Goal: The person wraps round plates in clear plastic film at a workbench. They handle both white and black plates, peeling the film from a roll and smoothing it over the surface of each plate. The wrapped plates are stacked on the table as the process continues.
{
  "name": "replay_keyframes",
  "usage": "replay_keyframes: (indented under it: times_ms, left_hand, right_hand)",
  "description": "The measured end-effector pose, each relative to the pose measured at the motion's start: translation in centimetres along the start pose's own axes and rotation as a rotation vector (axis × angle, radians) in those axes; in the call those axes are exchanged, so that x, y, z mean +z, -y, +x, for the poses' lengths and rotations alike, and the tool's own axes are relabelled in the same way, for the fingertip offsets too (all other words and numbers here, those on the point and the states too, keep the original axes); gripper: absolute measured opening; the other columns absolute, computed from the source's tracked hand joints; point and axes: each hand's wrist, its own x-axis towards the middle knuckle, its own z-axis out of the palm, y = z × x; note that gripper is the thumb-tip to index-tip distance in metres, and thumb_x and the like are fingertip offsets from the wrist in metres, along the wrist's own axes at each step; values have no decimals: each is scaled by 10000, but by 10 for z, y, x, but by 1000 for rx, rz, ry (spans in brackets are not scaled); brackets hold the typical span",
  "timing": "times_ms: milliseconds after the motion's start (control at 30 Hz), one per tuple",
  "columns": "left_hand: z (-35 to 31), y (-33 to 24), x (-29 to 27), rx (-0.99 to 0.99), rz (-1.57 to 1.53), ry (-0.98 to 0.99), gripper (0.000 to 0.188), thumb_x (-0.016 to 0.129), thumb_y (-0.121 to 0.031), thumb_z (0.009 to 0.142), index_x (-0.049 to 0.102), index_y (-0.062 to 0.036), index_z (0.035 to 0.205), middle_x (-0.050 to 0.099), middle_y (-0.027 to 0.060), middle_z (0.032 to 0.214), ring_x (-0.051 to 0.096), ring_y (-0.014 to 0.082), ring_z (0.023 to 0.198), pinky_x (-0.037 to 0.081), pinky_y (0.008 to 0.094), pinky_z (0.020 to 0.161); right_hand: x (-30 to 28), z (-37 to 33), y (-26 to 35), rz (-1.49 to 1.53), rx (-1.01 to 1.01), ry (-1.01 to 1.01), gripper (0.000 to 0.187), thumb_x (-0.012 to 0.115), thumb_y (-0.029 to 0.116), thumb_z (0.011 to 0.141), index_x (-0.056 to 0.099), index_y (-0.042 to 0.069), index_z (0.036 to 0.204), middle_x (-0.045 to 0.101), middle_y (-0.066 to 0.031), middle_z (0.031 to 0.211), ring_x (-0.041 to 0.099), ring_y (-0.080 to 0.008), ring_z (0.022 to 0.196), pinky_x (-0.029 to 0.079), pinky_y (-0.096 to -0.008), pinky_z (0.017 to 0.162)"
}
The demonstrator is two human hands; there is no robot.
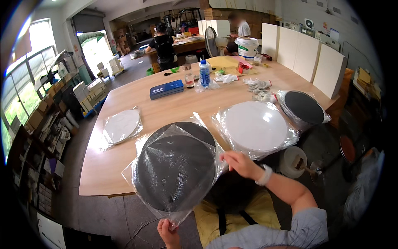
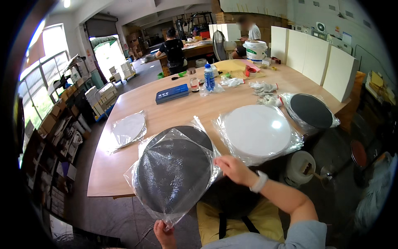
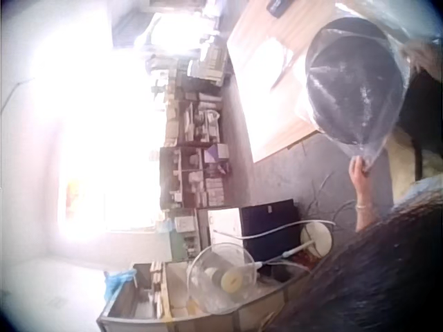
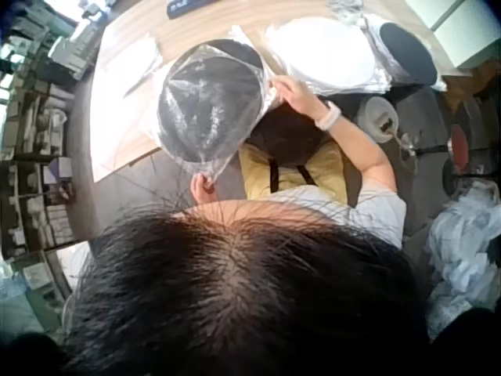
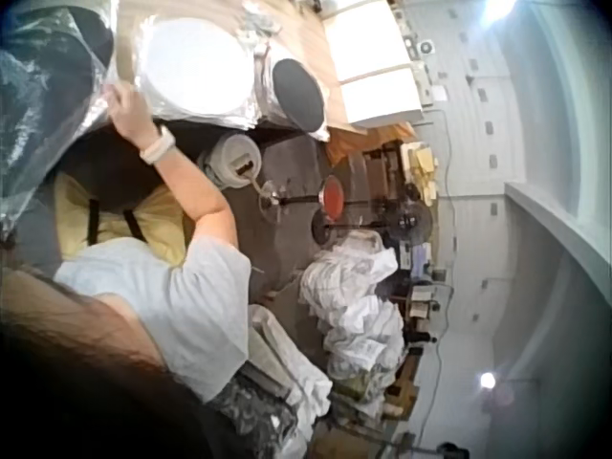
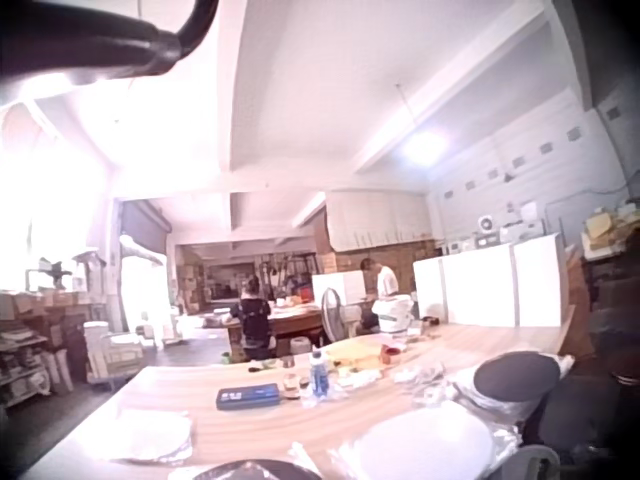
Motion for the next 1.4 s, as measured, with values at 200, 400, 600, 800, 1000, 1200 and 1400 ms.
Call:
replay_keyframes:
  times_ms: [200,400,600,800,1000,1200,1400]
  left_hand:
    - [-8,-1,-11,-91,19,-96,173,568,-127,900,540,-62,1058,565,65,867,536,168,757,443,306,667]
    - [5,10,34,-168,219,62,136,582,-121,884,558,-55,1000,582,71,827,559,184,714,459,314,632]
    - [4,22,88,-76,515,405,102,597,-115,868,576,-48,942,600,77,787,582,199,670,475,323,597]
    - [9,46,180,328,792,965,77,611,-110,853,594,-41,884,618,82,747,605,214,627,491,332,562]
    - [13,80,353,734,896,1386,118,613,-159,855,615,-41,847,635,91,771,628,246,649,507,331,579]
    - [15,243,558,1099,1227,1507,244,627,-187,809,574,-69,1017,593,116,1056,567,311,990,493,403,794]
    - [49,368,625,1189,1505,1435,310,629,-208,781,573,-93,1063,574,80,1113,538,313,1047,495,404,832]
  right_hand:
    - [11,-56,-18,478,212,-29,307,497,283,945,542,18,1094,628,-106,934,630,-165,734,499,-271,578]
    - [58,-55,-2,1034,820,433,460,500,391,935,438,72,1261,607,-106,1090,656,-213,863,542,-277,617]
    - [14,-73,15,931,452,67,332,542,174,908,460,73,1213,616,-30,923,620,-113,725,532,-245,568]
    - [-121,-134,-7,981,243,-435,235,531,84,873,509,39,1103,625,-25,842,616,-84,609,498,-188,457]
    - [-280,-209,-3,914,16,-1110,169,571,46,846,493,192,811,492,68,703,396,-28,468,289,-199,414]
    - [-363,-274,-38,827,-109,-1404,121,558,85,877,471,163,843,468,52,725,394,-48,525,313,-206,480]
    - [-390,-308,-79,865,-101,-1482,128,554,98,880,450,156,834,441,40,716,395,-56,528,312,-213,483]
